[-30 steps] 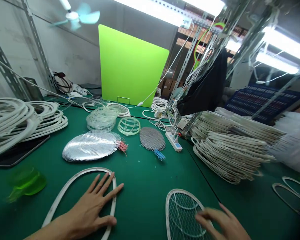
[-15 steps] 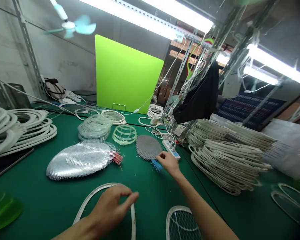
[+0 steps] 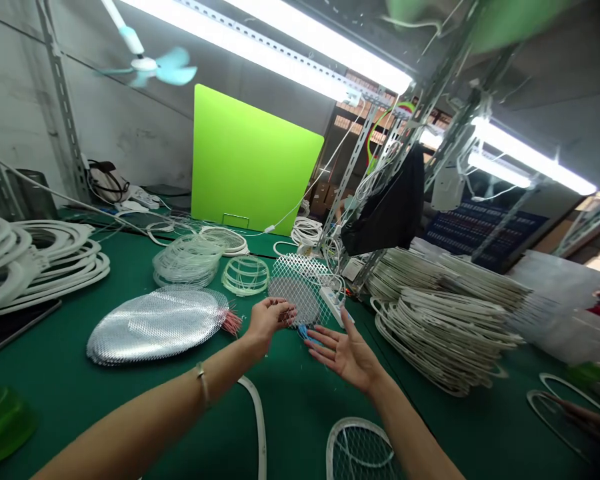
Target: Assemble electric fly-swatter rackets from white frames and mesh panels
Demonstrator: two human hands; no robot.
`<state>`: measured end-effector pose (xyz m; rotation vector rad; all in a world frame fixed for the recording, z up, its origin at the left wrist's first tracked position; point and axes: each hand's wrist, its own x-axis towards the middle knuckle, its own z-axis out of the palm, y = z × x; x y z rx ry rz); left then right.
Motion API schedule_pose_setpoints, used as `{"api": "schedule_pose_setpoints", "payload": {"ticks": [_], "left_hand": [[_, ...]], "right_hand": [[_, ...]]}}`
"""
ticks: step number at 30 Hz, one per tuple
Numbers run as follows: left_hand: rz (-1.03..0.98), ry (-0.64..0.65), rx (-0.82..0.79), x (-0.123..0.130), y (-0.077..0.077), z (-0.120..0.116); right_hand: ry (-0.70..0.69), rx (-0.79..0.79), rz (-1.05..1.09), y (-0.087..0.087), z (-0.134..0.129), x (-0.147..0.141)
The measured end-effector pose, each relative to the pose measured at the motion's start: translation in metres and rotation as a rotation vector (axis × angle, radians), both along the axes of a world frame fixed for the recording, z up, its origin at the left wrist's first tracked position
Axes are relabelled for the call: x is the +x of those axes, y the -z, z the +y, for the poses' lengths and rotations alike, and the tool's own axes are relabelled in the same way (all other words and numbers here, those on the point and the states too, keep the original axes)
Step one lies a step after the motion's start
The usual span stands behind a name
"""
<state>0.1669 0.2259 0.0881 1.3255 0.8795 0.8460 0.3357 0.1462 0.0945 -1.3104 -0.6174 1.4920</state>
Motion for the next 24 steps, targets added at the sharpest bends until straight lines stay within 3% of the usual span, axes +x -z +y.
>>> {"api": "schedule_pose_setpoints", "payload": {"ticks": [2,5,8,11,14,16,18,21,24], "left_hand": [[-0.008,-0.008,-0.037,-0.019,-0.004,-0.023],[0.031,-0.058,-0.069,-0.064,0.006,-0.064],[0.29,-0.131,0.128,-0.125,0.038,-0.117],[0.748,-0.004,0.544,-0.177,0.082,-0.173],[0.975,-0.003,0.774,-0.194,0.116,-0.208],[1.031,0.011,0.814,-0.19,0.127,-0.217],[1.048,0.01,0.817,-0.184,0.128,-0.218],[1.018,-0.025,0.774,-0.188,0.113,-0.218],[0.946,-0.132,0.543,-0.203,0.089,-0.216]], "right_hand": [[0.069,0.095,0.235,0.0,-0.013,-0.027],[0.163,0.165,0.338,0.006,-0.034,-0.072],[0.163,0.087,0.395,0.014,-0.066,-0.102],[0.169,-0.041,0.443,0.028,-0.102,-0.12],[0.164,-0.144,0.475,0.047,-0.132,-0.136],[0.179,-0.177,0.467,0.06,-0.145,-0.144],[0.202,-0.195,0.441,0.071,-0.154,-0.149],[0.223,-0.243,0.402,0.081,-0.159,-0.149],[0.234,-0.301,0.387,0.082,-0.158,-0.151]]}}
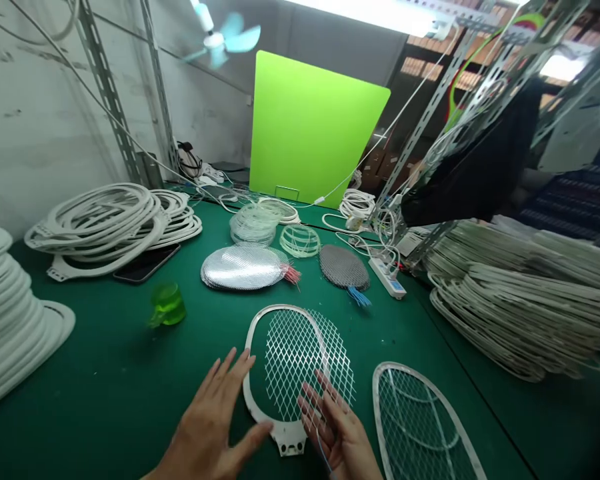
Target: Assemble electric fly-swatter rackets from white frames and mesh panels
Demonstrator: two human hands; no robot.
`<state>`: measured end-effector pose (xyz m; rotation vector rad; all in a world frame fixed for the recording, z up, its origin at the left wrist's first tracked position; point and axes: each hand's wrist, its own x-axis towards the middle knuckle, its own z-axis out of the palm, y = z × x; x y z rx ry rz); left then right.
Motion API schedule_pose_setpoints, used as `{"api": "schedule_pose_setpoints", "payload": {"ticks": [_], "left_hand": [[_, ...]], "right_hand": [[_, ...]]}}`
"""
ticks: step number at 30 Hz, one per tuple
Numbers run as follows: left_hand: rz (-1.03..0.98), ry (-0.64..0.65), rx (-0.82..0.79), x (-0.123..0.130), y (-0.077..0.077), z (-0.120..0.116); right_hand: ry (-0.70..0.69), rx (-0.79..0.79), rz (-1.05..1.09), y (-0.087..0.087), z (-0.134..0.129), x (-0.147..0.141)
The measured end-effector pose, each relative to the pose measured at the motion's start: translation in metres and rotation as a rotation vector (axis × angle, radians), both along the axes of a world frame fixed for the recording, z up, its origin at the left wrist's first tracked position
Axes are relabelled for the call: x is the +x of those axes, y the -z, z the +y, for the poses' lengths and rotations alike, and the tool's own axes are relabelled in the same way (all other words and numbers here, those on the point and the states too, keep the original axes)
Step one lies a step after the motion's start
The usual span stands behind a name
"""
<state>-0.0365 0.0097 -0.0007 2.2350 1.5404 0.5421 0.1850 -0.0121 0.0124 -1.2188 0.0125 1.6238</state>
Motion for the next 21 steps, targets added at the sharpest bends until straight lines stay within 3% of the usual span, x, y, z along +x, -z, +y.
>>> {"api": "schedule_pose_setpoints", "payload": {"ticks": [3,6,11,21], "left_hand": [[-0.197,-0.204,-0.22,-0.012,-0.023,0.01],[-0.325,-0.262,-0.276,-0.014,-0.036,0.024],[-0.36,-0.235,-0.245,-0.016,-0.031,0.038],[-0.399,-0.17,-0.191,-0.007,-0.024,0.054]], "right_hand": [[-0.032,0.004,0.011,-0.001,0.006,-0.009],[-0.042,0.022,-0.001,0.002,0.011,-0.02],[-0.054,-0.005,-0.029,0.009,0.016,-0.025],[-0.052,-0.11,-0.039,-0.002,0.017,-0.025]]}}
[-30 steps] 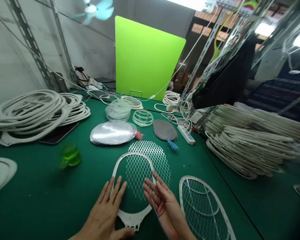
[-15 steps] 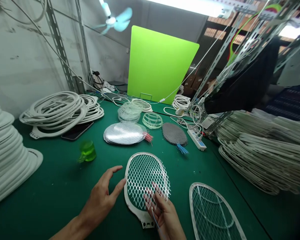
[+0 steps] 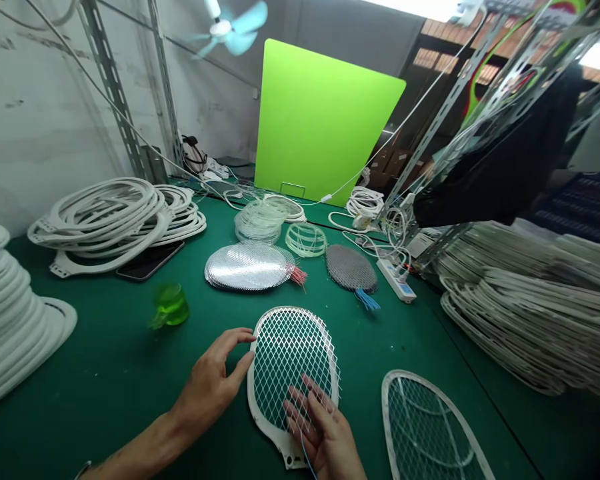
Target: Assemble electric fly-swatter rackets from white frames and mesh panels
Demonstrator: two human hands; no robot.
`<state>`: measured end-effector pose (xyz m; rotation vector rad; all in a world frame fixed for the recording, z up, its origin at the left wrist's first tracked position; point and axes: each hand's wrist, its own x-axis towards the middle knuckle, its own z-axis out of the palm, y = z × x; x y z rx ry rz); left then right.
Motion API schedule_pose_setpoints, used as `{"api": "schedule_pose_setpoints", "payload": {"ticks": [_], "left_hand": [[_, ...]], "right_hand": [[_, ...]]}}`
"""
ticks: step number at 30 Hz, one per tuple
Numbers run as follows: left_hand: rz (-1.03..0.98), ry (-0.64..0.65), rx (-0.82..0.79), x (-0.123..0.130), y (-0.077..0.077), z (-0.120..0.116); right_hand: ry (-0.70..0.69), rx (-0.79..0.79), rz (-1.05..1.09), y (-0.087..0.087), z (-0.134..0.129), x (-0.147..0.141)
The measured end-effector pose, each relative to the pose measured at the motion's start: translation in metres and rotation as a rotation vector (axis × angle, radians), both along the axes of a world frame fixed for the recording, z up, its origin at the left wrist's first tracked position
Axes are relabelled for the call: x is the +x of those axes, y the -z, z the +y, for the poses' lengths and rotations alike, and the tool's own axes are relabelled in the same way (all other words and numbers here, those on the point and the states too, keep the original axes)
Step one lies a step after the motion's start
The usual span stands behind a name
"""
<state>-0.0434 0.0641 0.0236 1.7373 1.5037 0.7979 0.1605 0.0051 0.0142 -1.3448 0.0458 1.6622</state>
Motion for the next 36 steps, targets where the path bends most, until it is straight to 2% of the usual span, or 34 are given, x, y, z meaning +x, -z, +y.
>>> {"api": "schedule_pose_setpoints", "payload": {"ticks": [11,13,19,25,31,34,36], "left_hand": [[0.054,0.06,0.07,0.002,0.011,0.002],[0.084,0.124,0.101,0.005,0.012,0.001],[0.263,0.449,0.143,0.036,0.014,0.012],[0.533,0.478,0.048,0.06,0.026,0.03],[0.655,0.431,0.146,0.066,0.041,0.03],[0.687,0.423,0.182,0.068,0.045,0.029],[0.701,0.428,0.173,0.068,0.047,0.029]], "right_hand": [[-0.007,-0.029,0.005,0.023,0.002,0.003],[-0.007,-0.037,0.01,0.028,0.002,0.004],[-0.007,-0.02,0.014,0.035,0.002,0.006],[-0.021,-0.08,-0.012,0.026,0.004,0.004],[-0.047,-0.084,-0.007,0.008,0.002,0.003],[-0.172,-0.026,0.014,-0.01,-0.017,0.016],[-0.367,-0.069,-0.041,-0.022,-0.034,0.031]]}}
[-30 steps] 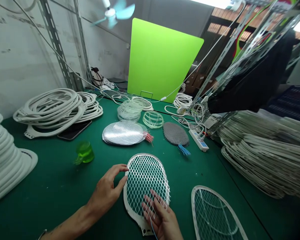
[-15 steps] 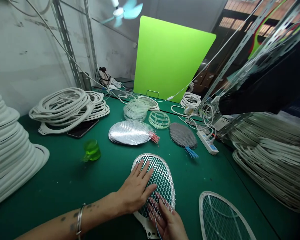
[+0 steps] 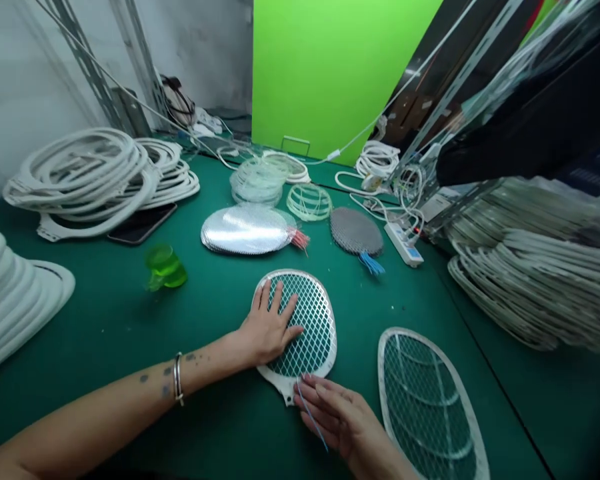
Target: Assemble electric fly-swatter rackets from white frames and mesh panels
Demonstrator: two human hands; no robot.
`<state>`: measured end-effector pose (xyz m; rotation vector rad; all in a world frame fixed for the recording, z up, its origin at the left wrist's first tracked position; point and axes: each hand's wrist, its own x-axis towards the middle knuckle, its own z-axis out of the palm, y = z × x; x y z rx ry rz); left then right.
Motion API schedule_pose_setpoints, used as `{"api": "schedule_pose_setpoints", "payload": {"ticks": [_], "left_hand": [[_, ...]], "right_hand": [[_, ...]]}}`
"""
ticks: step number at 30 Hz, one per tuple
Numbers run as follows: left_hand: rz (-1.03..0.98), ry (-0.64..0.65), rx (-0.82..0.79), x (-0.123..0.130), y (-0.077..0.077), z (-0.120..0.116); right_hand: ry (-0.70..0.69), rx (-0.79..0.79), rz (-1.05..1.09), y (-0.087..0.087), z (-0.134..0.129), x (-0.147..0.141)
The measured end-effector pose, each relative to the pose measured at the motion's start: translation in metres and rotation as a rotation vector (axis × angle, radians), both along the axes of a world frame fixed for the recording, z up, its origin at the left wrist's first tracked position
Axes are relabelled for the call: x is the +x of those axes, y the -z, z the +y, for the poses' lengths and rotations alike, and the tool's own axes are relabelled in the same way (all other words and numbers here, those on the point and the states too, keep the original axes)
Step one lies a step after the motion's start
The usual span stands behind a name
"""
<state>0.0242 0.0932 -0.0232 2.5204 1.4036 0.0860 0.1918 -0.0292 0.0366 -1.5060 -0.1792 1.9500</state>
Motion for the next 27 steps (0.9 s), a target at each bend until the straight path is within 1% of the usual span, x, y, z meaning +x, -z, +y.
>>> {"api": "schedule_pose_setpoints", "payload": {"ticks": [2,3,4,6,8,9,10,12,14,15,16,18,20,21,22,23,24,25,27], "left_hand": [[-0.001,0.004,-0.002,0.0,0.001,0.0],[-0.01,0.006,0.001,-0.001,0.002,0.0],[-0.02,0.011,0.005,-0.001,0.003,0.0],[-0.04,0.016,0.018,-0.002,0.004,-0.001],[-0.058,0.018,0.042,-0.002,0.007,-0.003],[-0.066,0.019,0.06,-0.002,0.008,-0.004],[-0.072,0.023,0.08,-0.002,0.01,-0.005],[-0.066,0.035,0.112,-0.001,0.012,-0.006],[-0.045,0.042,0.123,-0.001,0.012,-0.003],[-0.038,0.043,0.117,-0.002,0.01,-0.001],[-0.039,0.041,0.101,-0.003,0.006,0.0],[-0.088,0.019,0.076,-0.008,-0.005,0.001],[-0.212,0.01,0.115,-0.014,-0.02,-0.008],[-0.289,0.046,0.153,-0.017,-0.026,-0.017],[-0.361,0.116,0.198,-0.018,-0.032,-0.029],[-0.411,0.233,0.223,-0.019,-0.036,-0.044],[-0.438,0.357,0.237,-0.018,-0.038,-0.059],[-0.429,0.441,0.254,-0.017,-0.038,-0.075],[-0.398,0.523,0.306,-0.011,-0.035,-0.099]], "right_hand": [[-0.245,-0.022,-0.181,-0.01,-0.015,0.017],[-0.346,0.019,-0.321,-0.014,-0.019,0.025],[-0.418,0.101,-0.483,-0.017,-0.02,0.03],[-0.491,0.354,-0.821,-0.019,-0.012,0.036],[-0.582,0.647,-1.093,-0.016,0.008,0.032],[-0.667,0.793,-1.189,-0.012,0.02,0.029],[-0.777,0.935,-1.255,-0.007,0.034,0.024],[-1.063,1.151,-1.277,0.005,0.06,0.017],[-1.333,1.245,-1.192,0.017,0.078,0.015],[-1.423,1.256,-1.147,0.023,0.084,0.016],[-1.478,1.256,-1.117,0.027,0.087,0.017],[-1.51,1.247,-1.105,0.032,0.09,0.02],[-1.512,1.249,-1.106,0.034,0.089,0.023],[-1.519,1.246,-1.101,0.035,0.089,0.023],[-1.531,1.241,-1.097,0.035,0.089,0.023],[-1.545,1.233,-1.096,0.035,0.089,0.023],[-1.555,1.227,-1.097,0.035,0.09,0.022],[-1.562,1.222,-1.098,0.035,0.09,0.022],[-1.558,1.211,-1.091,0.033,0.091,0.021]]}}
